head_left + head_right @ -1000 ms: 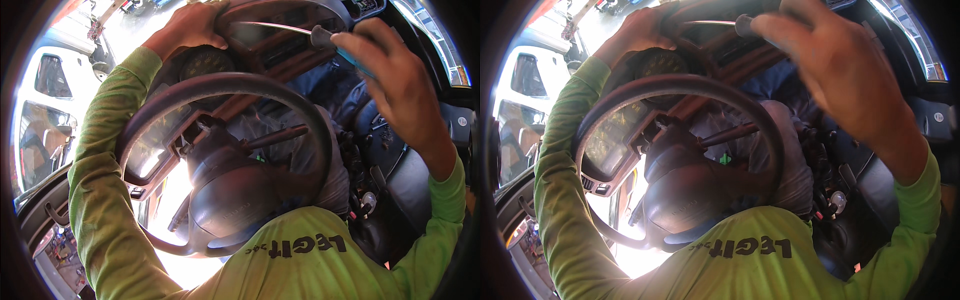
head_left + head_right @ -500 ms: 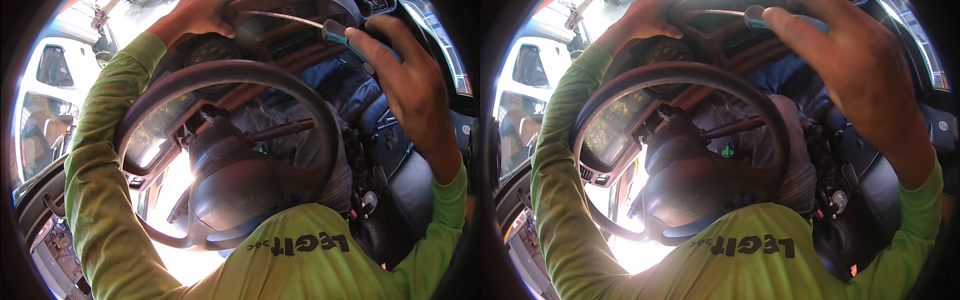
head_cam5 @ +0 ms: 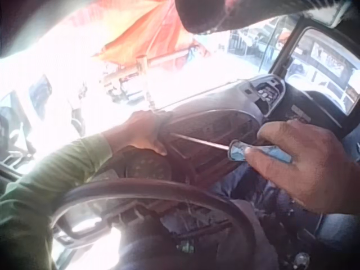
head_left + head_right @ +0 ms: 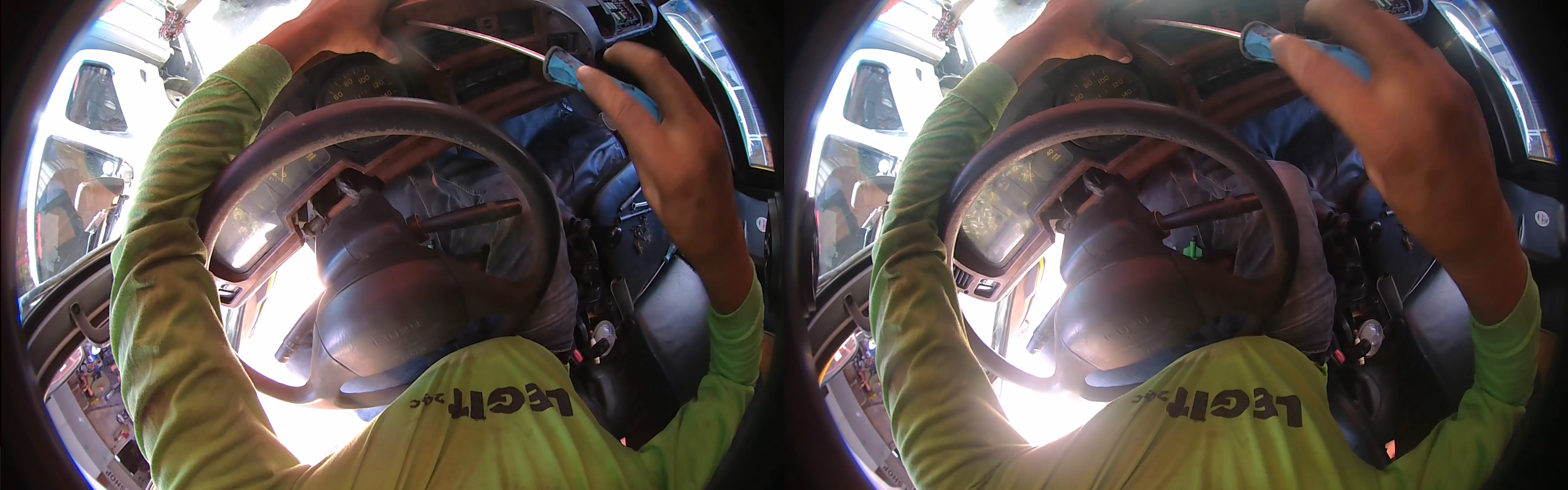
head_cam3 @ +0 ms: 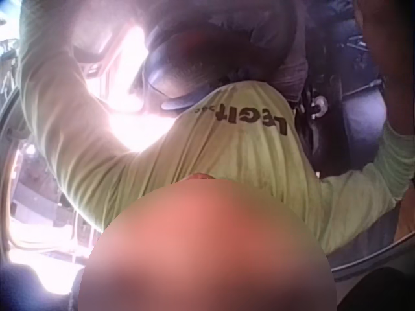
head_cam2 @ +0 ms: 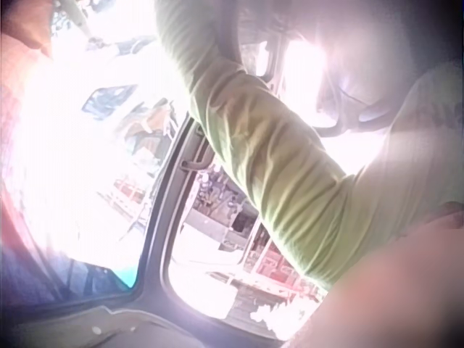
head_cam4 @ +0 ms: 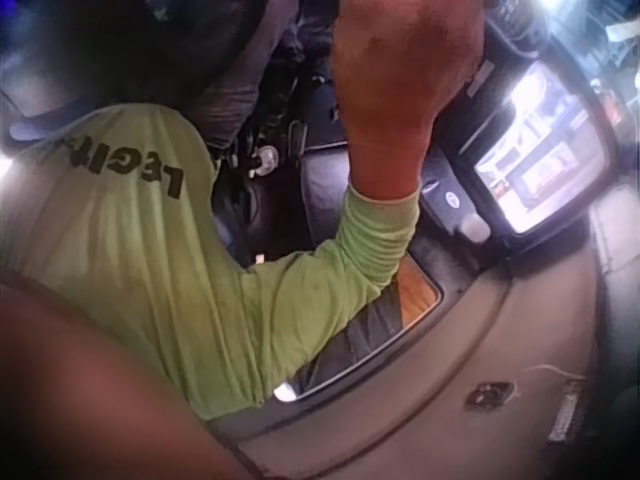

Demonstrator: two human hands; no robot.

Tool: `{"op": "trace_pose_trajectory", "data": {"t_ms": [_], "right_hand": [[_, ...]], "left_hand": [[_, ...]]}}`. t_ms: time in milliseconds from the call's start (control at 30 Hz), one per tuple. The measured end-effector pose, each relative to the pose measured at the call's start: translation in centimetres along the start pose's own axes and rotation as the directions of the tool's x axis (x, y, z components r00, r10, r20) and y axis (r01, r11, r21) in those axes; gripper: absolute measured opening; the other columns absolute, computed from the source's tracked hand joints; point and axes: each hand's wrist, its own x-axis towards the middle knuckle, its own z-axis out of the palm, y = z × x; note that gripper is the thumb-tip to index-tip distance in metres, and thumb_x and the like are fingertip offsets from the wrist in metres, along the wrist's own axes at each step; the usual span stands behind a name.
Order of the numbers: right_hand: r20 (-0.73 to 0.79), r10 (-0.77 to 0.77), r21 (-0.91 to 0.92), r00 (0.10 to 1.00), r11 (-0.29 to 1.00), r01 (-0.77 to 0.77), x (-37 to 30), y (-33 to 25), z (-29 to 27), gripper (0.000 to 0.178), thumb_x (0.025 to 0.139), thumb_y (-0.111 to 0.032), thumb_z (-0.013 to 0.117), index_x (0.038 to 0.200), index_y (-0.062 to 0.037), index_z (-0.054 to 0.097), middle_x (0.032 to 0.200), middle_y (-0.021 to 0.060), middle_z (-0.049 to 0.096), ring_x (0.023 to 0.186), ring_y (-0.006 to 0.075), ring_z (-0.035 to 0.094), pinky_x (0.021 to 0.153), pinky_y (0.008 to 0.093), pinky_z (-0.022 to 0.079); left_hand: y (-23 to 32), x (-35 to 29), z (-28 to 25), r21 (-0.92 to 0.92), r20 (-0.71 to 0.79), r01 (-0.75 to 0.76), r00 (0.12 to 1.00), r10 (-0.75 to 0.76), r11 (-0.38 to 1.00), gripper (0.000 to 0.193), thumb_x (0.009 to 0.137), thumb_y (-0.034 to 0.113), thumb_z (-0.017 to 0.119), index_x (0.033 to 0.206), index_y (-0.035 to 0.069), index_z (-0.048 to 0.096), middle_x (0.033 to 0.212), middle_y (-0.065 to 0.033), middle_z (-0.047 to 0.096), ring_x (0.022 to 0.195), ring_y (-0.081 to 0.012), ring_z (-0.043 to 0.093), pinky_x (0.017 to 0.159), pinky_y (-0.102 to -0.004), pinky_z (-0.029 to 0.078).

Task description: The person uses a screwdriver to remove screws from the dashboard trim and steering column area. They detach and reattach plastic panels around the instrument cluster and steering wheel, handling screws and tools on the passenger seat.

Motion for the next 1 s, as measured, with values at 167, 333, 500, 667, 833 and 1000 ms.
{"op": "trace_pose_trajectory", "data": {"t_ms": [167, 333, 500, 667, 833, 1000], "right_hand": [[0.229, 0.349, 0.501, 0.909, 0.758, -0.418, -0.6, -1.6, 0.7, 0.063, 0.084, 0.001, 0.071, 0.145, -0.0016, 0.057, 0.115, 0.0151, 0.066, 0.096, 0.0209, 0.068, 0.074, 0.0341, 0.056], [0.517, 0.518, 0.757, 0.682, 0.096, -0.647, 0.5, -0.6, -0.9, 0.059, 0.083, 0.008, 0.069, 0.141, 0.0005, 0.059, 0.109, 0.0191, 0.065, 0.089, 0.0231, 0.068, 0.069, 0.0358, 0.055], [0.023, -0.079, -0.054, 0.997, 0.995, 0.08, 1.6, -0.8, -0.7, 0.059, 0.082, 0.006, 0.07, 0.14, 0.0025, 0.059, 0.105, 0.0191, 0.065, 0.085, 0.0217, 0.067, 0.065, 0.0342, 0.054], [0.185, 0.348, 0.571, 0.919, 0.724, -0.388, 1.0, -1.6, -0.3, 0.059, 0.082, 0.006, 0.07, 0.14, 0.0026, 0.059, 0.105, 0.019, 0.065, 0.085, 0.0226, 0.067, 0.065, 0.0342, 0.055], [0.535, 0.509, 0.679, 0.674, 0.216, -0.702, 1.8, -1.1, -2.3, 0.059, 0.082, 0.004, 0.07, 0.14, 0.0003, 0.061, 0.106, 0.0156, 0.066, 0.078, 0.0205, 0.062, 0.066, 0.031, 0.054], [0.173, -0.07, -0.159, 0.982, 0.982, 0.098, 2.5, -1.9, -1.3, 0.064, 0.08, 0.002, 0.071, 0.143, -0.0031, 0.061, 0.104, 0.0141, 0.065, 0.075, 0.0203, 0.059, 0.066, 0.0295, 0.052]], "left_hand": [[-0.9, 0.0, 1.3, -0.008, -0.087, -0.045, 0.995, 0.045, 0.999, 0.103, 0.06, 0.044, 0.093, 0.147, 0.005, 0.052, 0.13, -0.0257, 0.067, 0.121, -0.0449, 0.064, 0.102, -0.0512, 0.051], [-0.2, 0.6, 0.7, -0.006, -0.042, -0.025, 0.999, 0.025, 1.0, 0.103, 0.06, 0.045, 0.093, 0.147, 0.006, 0.053, 0.129, -0.0253, 0.068, 0.119, -0.045, 0.065, 0.099, -0.0512, 0.052], [-0.8, 0.0, 0.9, 0.009, -0.055, -0.02, 0.998, 0.021, 1.0, 0.101, 0.06, 0.046, 0.093, 0.144, 0.006, 0.054, 0.128, -0.0256, 0.068, 0.119, -0.0449, 0.065, 0.1, -0.0512, 0.052], [-0.9, 0.2, 1.1, 0.001, -0.066, -0.04, 0.997, 0.04, 0.999, 0.102, 0.059, 0.046, 0.093, 0.144, 0.005, 0.055, 0.128, -0.0261, 0.067, 0.12, -0.045, 0.064, 0.101, -0.0514, 0.051], [-1.1, 0.6, 1.4, 0.024, -0.091, -0.07, 0.993, 0.072, 0.997, 0.104, 0.06, 0.048, 0.093, 0.145, 0.003, 0.054, 0.128, -0.0272, 0.067, 0.12, -0.0452, 0.064, 0.101, -0.0512, 0.051], [-0.7, 0.2, 1.0, 0.027, -0.042, -0.019, 0.999, 0.02, 0.999, 0.105, 0.061, 0.049, 0.093, 0.146, 0.003, 0.053, 0.128, -0.0275, 0.067, 0.12, -0.0451, 0.064, 0.1, -0.0508, 0.051]]}}
